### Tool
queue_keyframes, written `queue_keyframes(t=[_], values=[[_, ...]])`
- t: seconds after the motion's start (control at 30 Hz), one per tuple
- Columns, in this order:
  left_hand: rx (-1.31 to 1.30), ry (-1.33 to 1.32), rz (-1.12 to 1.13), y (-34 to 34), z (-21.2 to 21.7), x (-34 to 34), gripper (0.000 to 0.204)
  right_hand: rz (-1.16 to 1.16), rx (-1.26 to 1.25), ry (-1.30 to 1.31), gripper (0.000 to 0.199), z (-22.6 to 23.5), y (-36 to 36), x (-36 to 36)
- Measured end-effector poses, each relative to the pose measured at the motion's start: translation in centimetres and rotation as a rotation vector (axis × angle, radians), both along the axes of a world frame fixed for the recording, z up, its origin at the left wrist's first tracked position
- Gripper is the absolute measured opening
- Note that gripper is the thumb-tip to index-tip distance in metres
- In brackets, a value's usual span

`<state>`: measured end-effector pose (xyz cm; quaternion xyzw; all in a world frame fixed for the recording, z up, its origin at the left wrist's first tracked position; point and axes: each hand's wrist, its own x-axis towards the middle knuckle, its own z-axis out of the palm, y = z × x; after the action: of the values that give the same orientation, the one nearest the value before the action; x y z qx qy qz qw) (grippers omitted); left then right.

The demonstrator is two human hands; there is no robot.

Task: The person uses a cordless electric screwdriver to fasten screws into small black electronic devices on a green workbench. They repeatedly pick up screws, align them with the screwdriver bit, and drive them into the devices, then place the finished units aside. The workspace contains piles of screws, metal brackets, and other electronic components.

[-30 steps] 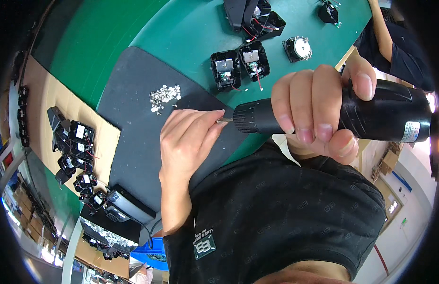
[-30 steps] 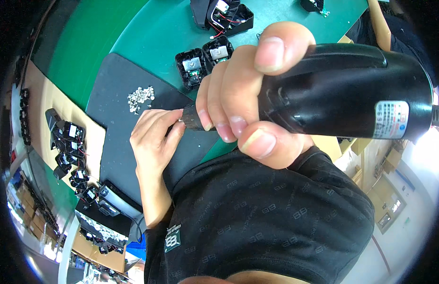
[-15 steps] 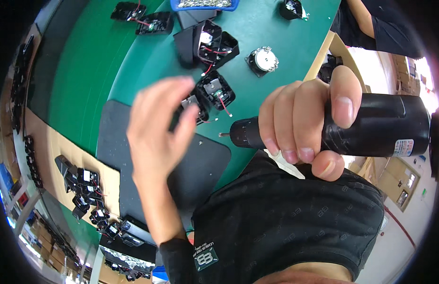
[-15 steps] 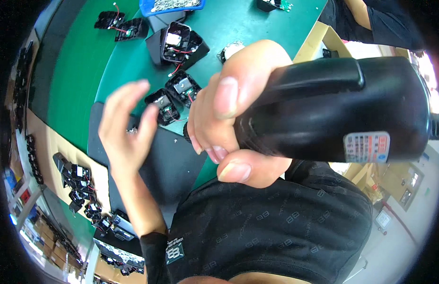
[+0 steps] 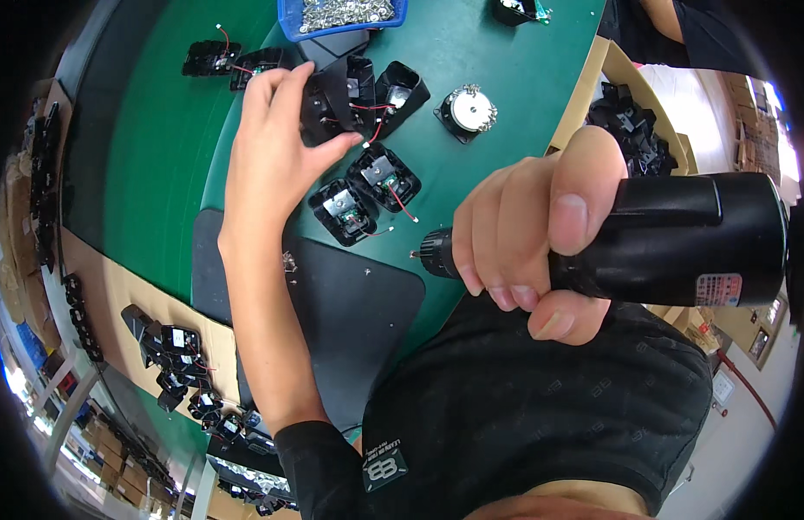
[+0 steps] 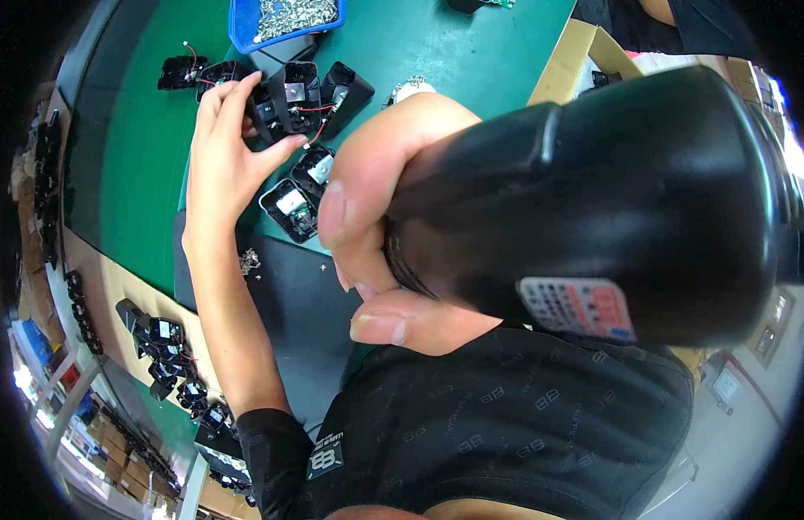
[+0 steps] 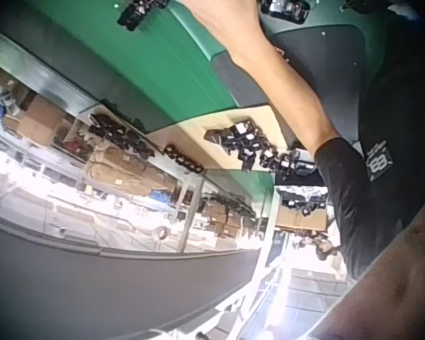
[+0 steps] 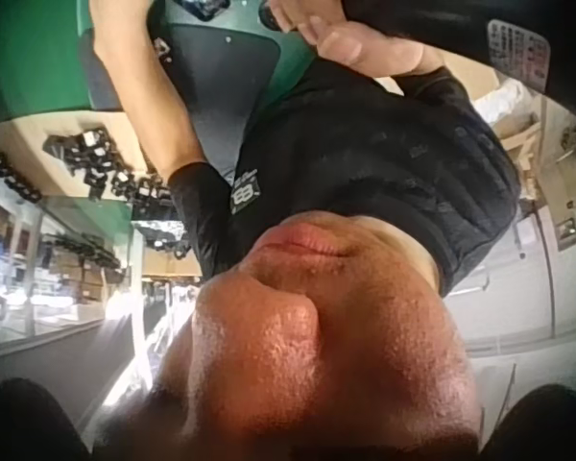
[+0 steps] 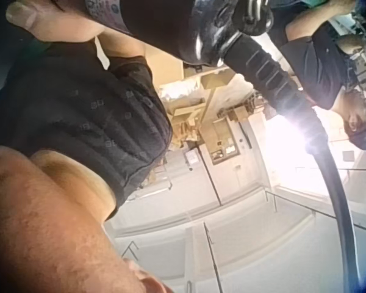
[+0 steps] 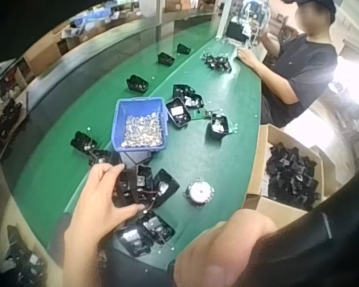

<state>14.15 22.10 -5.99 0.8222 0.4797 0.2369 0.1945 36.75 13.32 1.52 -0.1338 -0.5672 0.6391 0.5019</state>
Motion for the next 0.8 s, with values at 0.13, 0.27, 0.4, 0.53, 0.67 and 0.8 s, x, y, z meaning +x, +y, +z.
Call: queue_keyframes(t=[0.13,0.27,0.4,0.53,0.67,0.8], values=[[-0.087,-0.065,0.075,-1.5,0.4,-1.4,0.073,0.069,0.003,0.094,0.058,-0.8,0.7,-1.0],[-0.083,-0.073,0.091,-2.2,0.1,-2.3,0.073,0.093,-0.01,0.123,0.058,-1.1,0.7,-1.7],[-0.029,0.006,0.094,-2.6,0.6,-2.6,0.068,0.058,0.003,0.102,0.057,-1.3,0.6,-1.9],[0.166,-0.058,0.142,-1.6,0.8,-3.7,0.039,0.012,0.016,0.107,0.056,-1.7,0.7,-2.2],[0.381,0.158,0.026,2.6,0.6,-5.1,0.034,-0.001,0.009,0.107,0.055,-1.6,0.6,-2.2],[0.305,0.298,-0.059,5.5,-0.1,-5.9,0.024,-0.019,-0.019,0.121,0.053,-1.2,0.3,-2.7]])
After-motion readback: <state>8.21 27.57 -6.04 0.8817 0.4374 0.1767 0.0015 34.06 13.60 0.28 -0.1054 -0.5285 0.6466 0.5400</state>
